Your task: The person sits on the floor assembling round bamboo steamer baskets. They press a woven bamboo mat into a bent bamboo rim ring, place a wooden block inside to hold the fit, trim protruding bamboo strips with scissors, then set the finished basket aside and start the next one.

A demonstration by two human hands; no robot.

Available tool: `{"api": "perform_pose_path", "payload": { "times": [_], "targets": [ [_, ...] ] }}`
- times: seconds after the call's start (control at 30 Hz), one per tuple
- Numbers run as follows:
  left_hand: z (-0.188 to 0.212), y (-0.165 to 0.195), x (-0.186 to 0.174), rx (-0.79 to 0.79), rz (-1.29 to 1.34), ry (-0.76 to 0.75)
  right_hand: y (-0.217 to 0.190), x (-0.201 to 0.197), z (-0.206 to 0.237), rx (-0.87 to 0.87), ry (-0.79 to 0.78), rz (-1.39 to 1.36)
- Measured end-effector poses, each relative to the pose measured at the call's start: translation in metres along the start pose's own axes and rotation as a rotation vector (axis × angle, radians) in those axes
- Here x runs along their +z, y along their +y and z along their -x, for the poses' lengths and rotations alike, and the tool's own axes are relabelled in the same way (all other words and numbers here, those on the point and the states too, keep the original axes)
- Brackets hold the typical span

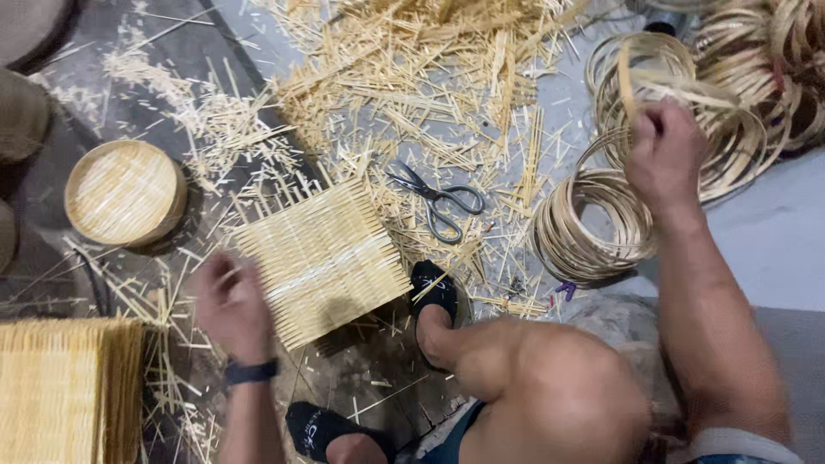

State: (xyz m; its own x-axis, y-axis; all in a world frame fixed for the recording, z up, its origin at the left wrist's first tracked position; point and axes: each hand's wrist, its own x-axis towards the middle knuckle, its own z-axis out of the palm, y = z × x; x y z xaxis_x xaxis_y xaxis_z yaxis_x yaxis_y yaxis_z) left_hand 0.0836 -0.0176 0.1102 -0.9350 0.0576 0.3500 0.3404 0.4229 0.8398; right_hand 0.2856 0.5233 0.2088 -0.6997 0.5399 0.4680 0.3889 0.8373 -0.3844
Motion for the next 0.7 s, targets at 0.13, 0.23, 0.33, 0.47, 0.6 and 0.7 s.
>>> {"api": "perform_pose_path", "payload": {
  "times": [0.13,0.23,0.33,0.47,0.6,0.7],
  "targets": [
    [0.011,0.115,0.063,0.255,0.206,-0.228,-0.095,0.005,-0.058,0.483,-0.399,-0.935],
    [0.004,0.181,0.092,0.349,0.319,-0.322,-0.182,0.013,-0.062,0.296,-0.587,-1.014],
    [-0.006,0.208,0.098,-0.047,0.724,-0.3,-0.254,0.004,-0.052,0.137,-0.697,-1.025],
    [-0.017,0.187,0.057,-0.362,0.908,-0.256,-0.3,-0.021,-0.054,-0.717,-0.198,-0.354],
    [-0.028,0.164,0.003,-0.669,1.17,-0.491,-0.331,-0.009,-0.051,-1.061,-0.286,-0.414],
    [-0.043,0.165,-0.021,-0.757,1.107,-0.588,-0.346,0.001,-0.04,-1.129,-0.324,-0.435]
  ]
}}
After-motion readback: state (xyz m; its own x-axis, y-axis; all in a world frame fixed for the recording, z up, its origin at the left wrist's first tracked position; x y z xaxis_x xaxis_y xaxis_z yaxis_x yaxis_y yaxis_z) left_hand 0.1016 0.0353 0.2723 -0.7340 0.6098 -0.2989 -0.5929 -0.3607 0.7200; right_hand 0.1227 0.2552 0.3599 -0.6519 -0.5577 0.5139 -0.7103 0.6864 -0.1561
